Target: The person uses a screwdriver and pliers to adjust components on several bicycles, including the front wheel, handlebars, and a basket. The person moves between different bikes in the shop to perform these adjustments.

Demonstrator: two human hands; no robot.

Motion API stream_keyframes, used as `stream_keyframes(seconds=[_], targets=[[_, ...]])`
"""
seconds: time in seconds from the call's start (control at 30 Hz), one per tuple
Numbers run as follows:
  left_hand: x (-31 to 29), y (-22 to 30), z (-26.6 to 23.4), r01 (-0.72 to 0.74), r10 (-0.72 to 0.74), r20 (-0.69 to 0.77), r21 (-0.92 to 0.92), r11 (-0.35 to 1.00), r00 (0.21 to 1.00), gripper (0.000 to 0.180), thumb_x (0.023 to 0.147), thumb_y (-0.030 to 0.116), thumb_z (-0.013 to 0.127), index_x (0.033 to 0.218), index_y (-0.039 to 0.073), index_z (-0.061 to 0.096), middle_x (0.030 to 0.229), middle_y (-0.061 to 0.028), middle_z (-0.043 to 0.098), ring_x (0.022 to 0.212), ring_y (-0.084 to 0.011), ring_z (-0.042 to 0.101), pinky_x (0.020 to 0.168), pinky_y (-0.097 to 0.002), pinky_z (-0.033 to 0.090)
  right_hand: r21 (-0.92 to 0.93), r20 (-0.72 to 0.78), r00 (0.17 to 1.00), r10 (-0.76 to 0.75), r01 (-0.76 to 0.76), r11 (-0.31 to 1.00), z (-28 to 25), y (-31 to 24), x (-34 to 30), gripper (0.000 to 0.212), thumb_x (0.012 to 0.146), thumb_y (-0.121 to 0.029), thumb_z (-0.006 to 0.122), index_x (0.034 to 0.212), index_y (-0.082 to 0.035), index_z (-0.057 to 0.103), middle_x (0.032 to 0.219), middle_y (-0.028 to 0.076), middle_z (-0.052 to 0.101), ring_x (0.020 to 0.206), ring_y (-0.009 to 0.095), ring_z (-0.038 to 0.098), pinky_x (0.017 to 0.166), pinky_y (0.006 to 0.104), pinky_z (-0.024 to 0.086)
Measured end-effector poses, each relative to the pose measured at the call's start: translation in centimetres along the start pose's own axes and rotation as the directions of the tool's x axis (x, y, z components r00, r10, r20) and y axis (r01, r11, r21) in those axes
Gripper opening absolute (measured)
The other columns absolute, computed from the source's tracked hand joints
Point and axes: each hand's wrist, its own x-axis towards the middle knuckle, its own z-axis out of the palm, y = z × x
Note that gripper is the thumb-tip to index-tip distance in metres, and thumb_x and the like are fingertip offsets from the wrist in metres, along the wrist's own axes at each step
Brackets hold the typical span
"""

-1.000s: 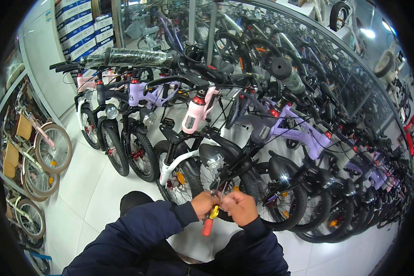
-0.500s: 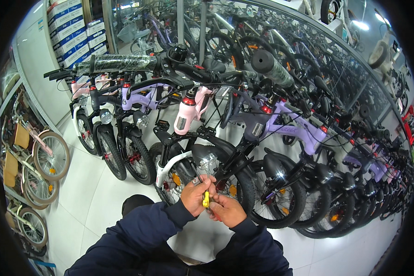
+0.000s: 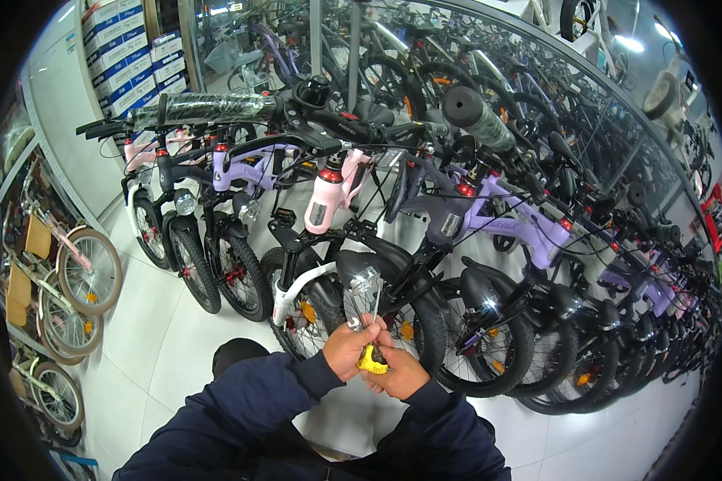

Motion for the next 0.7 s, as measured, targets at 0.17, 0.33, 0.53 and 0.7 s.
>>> stream_keyframes(seconds=[0.17, 0.33, 0.53, 0.7], targets=[[-0.1, 0.2, -0.1, 0.047, -0.046, 0.052, -0.015, 0.999, 0.998, 0.014, 0.099, 0.018, 0.051, 0.105, 0.005, 0.052, 0.101, -0.0121, 0.062, 0.088, -0.0197, 0.064, 0.077, -0.0354, 0.055, 0.050, -0.079, 0.997, -0.024, 0.028, 0.998, 0.1, 0.3, 0.3, 0.014, 0.087, -0.010, 0.065, 0.097, -0.002, 0.060, 0.075, 0.002, 0.063, 0.060, 0.010, 0.057, 0.052, 0.0235, 0.046], [0.0, 0.2, -0.1, 0.046, -0.043, 0.130, -0.019, 0.999, 0.991, 0.014, 0.099, 0.018, 0.051, 0.102, 0.004, 0.053, 0.111, -0.0145, 0.060, 0.091, -0.0208, 0.063, 0.081, -0.0353, 0.054, 0.065, -0.085, 0.996, -0.025, 0.030, 0.997, -0.3, 0.1, -0.1, 0.013, 0.085, -0.009, 0.065, 0.095, -0.002, 0.060, 0.075, 0.002, 0.063, 0.061, 0.009, 0.057, 0.053, 0.0248, 0.047], [0.0, -0.5, 0.0, -0.007, 0.005, 0.053, 0.045, 0.999, 0.999, 0.015, 0.097, 0.015, 0.054, 0.099, 0.000, 0.054, 0.111, -0.0152, 0.061, 0.095, -0.0203, 0.063, 0.083, -0.0343, 0.053, -0.526, -0.192, 0.906, -0.376, 0.228, 0.819, -0.5, 0.2, 0.1, 0.025, 0.081, -0.012, 0.068, 0.100, 0.001, 0.059, 0.079, 0.016, 0.066, 0.066, 0.031, 0.064, 0.059, 0.0402, 0.050], [0.0, -1.5, -1.1, -0.025, 0.038, -0.055, 0.223, 0.974, 0.998, 0.014, 0.094, 0.009, 0.056, 0.101, -0.003, 0.056, 0.099, -0.0124, 0.064, 0.085, -0.0168, 0.064, 0.076, -0.0306, 0.053, -0.715, -0.250, 0.851, -0.461, 0.158, 0.681, -0.2, 0.4, 0.3, 0.029, 0.082, -0.015, 0.066, 0.107, -0.001, 0.057, 0.082, 0.024, 0.064, 0.076, 0.044, 0.061, 0.065, 0.0485, 0.050]])
